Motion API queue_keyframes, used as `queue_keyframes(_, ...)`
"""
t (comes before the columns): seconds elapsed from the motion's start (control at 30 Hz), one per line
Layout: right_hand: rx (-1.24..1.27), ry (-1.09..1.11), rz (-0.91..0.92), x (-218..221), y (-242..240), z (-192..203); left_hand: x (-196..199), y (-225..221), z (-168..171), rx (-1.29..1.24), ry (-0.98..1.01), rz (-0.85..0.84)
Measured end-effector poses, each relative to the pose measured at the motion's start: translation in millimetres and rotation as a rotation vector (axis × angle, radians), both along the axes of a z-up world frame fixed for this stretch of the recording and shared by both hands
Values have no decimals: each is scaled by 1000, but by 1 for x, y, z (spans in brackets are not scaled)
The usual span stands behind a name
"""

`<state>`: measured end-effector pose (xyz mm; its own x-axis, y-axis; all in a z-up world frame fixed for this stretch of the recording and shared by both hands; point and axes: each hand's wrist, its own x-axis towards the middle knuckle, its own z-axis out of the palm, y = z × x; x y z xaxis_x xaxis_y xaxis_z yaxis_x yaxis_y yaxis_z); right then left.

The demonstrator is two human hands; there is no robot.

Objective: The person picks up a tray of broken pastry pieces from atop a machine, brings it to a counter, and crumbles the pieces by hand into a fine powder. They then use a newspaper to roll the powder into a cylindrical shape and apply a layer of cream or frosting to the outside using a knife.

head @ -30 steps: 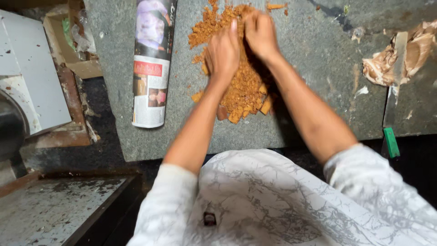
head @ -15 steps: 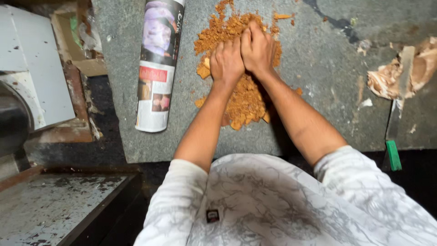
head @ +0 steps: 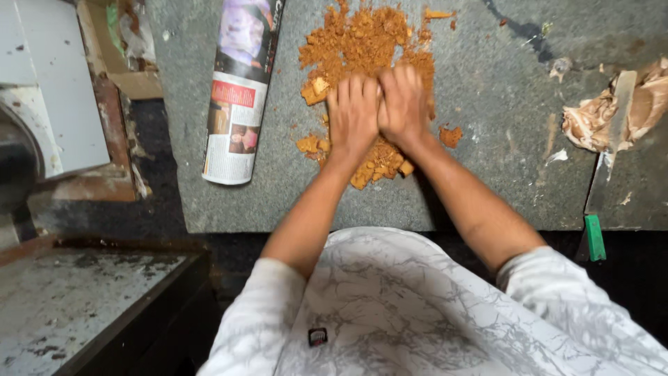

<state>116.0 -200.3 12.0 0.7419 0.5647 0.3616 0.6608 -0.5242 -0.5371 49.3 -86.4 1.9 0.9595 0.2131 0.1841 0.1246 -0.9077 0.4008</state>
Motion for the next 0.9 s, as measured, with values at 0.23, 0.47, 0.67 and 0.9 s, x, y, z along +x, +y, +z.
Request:
queue_keyframes(0.23,-241,115,-208,57,21,-17,67,21,5,74,29,104)
queue_keyframes(0.47,52,620,-174,2,-2,-10,16,21,22,-384,60,34)
queue_keyframes(0.67,-154,-46,-140,-65,18,5,-45,19,13,-34,-228,-70)
queue_keyframes(0.9,-382,102,-203,9,50,-11,17,40,-2,12,-27,138)
